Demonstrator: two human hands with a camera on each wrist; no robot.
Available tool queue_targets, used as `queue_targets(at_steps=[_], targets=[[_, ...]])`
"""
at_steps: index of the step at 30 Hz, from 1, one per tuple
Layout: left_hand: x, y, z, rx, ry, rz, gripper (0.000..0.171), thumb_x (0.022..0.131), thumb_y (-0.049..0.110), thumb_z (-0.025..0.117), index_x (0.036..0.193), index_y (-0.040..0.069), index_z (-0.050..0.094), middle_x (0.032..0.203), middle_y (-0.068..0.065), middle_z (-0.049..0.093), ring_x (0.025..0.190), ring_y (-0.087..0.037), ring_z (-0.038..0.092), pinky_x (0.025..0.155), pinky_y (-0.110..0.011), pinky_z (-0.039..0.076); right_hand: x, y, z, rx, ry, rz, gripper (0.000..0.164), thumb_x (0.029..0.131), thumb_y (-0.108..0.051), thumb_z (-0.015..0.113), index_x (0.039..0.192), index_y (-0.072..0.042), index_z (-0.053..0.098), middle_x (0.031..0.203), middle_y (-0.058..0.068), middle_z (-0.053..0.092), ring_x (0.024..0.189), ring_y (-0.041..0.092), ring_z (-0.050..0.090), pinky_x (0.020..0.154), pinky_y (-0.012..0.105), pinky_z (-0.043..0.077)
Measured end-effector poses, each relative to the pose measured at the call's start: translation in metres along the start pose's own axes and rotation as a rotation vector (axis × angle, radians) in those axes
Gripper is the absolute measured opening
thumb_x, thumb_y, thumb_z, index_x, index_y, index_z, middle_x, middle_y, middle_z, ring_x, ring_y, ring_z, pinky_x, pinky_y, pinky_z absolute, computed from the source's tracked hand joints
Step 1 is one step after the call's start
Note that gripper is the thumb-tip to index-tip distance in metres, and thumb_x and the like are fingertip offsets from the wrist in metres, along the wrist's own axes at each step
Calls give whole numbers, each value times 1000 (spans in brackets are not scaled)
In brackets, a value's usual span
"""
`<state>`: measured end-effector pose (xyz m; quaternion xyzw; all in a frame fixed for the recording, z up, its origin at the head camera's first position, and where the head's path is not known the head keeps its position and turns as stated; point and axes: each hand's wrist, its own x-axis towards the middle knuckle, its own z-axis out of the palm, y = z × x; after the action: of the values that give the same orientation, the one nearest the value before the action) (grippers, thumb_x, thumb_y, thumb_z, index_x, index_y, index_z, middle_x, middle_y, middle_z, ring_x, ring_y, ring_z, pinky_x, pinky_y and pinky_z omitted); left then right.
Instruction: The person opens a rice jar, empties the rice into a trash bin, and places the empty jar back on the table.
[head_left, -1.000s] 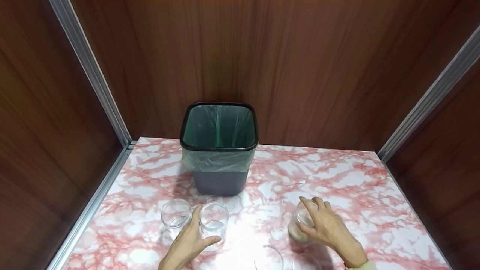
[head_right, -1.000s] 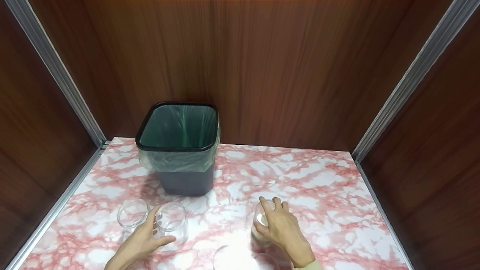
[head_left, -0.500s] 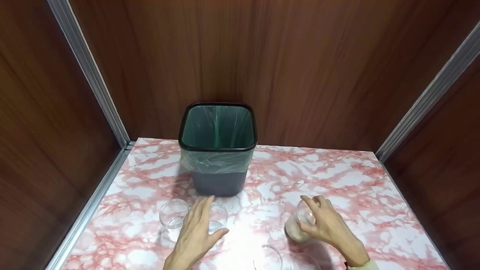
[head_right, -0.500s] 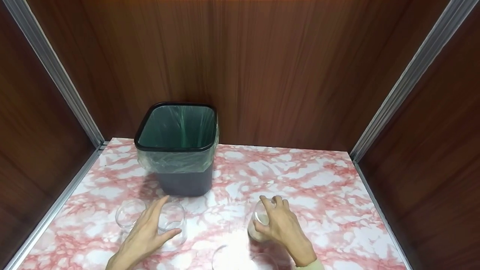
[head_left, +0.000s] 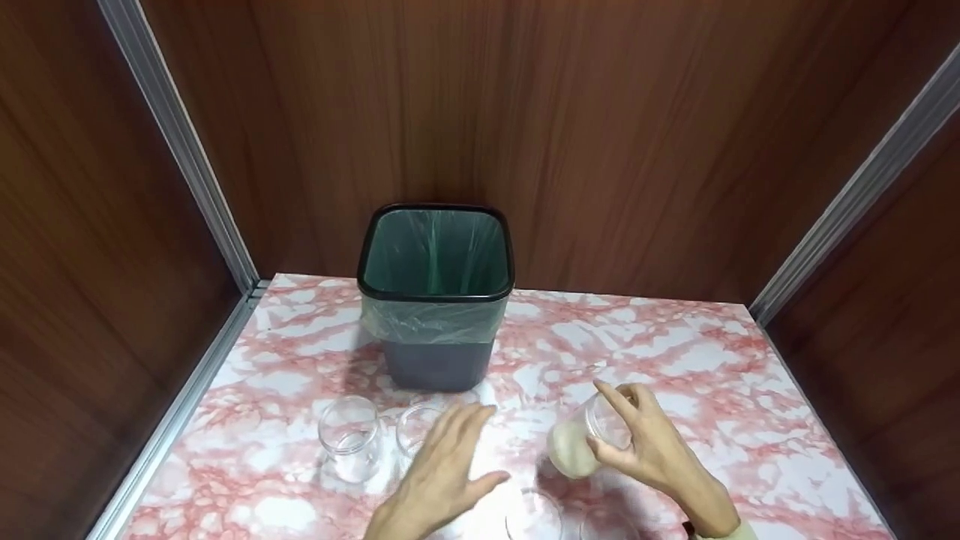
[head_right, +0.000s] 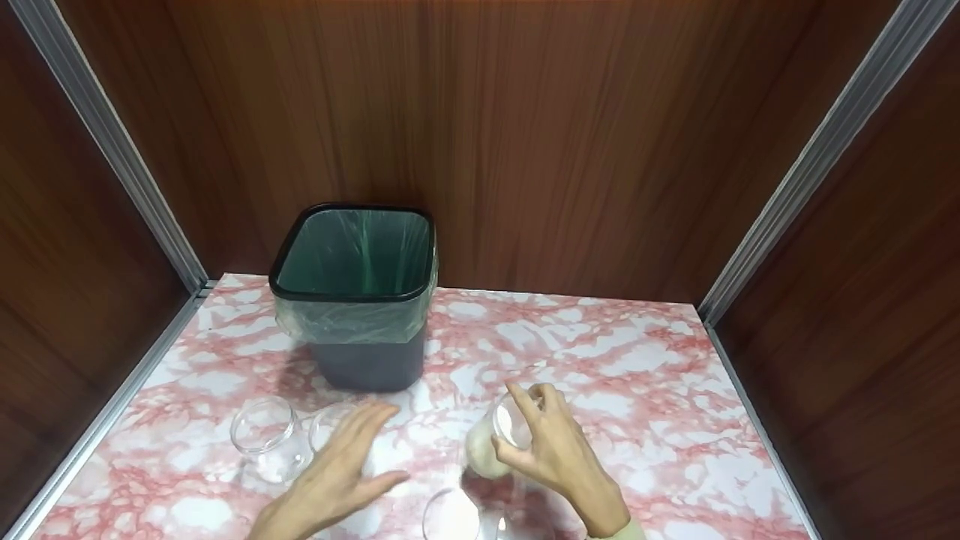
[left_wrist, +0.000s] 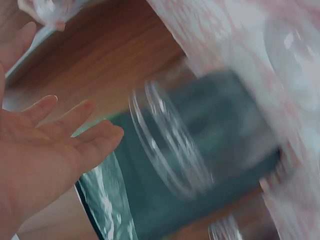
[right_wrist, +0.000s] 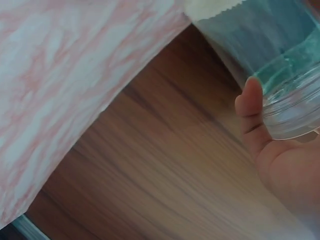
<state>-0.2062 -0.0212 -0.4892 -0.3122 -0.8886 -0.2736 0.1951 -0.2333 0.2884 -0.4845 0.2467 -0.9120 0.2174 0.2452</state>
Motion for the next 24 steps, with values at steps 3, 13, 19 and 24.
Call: queue_targets(at_steps=[3, 13, 19, 24], targets=[[5, 7, 8, -33, -33, 16, 82, 75, 48, 70, 139, 11, 34, 134, -5, 45, 127, -27, 40, 105, -46, 32, 4, -10, -5, 58, -13, 19, 76, 68, -28, 77, 137, -20, 47, 108, 6, 49, 74, 5, 43, 57, 20, 42], [19, 28, 38, -108, -38, 82, 107, 66, 70, 62, 145, 10, 21, 140, -6, 37, 128, -22, 39, 102, -40, 39, 11, -45, -20, 136, -10, -72, 78, 67, -27, 77, 138, -19, 44, 113, -1, 49, 66, 0, 42, 52, 14, 38], [23, 40, 45, -153, -31, 98, 115, 63, 71, 63, 147, 12, 12, 142, -3, 35, 128, -18, 40, 102, -37, 39, 9, -67, -25, 172, -21, -79, 80, 66, -28, 78, 138, -22, 44, 117, -8, 47, 81, 1, 45, 59, 18, 42], [23, 41, 43, -237, -4, 147, 108, 65, 67, 66, 145, 13, 18, 127, 3, 47, 108, -8, 50, 90, -24, 45, 9, -79, -25, 153, -6, -175, 81, 65, -30, 78, 138, -16, 44, 117, -4, 46, 91, 4, 48, 67, 21, 45]])
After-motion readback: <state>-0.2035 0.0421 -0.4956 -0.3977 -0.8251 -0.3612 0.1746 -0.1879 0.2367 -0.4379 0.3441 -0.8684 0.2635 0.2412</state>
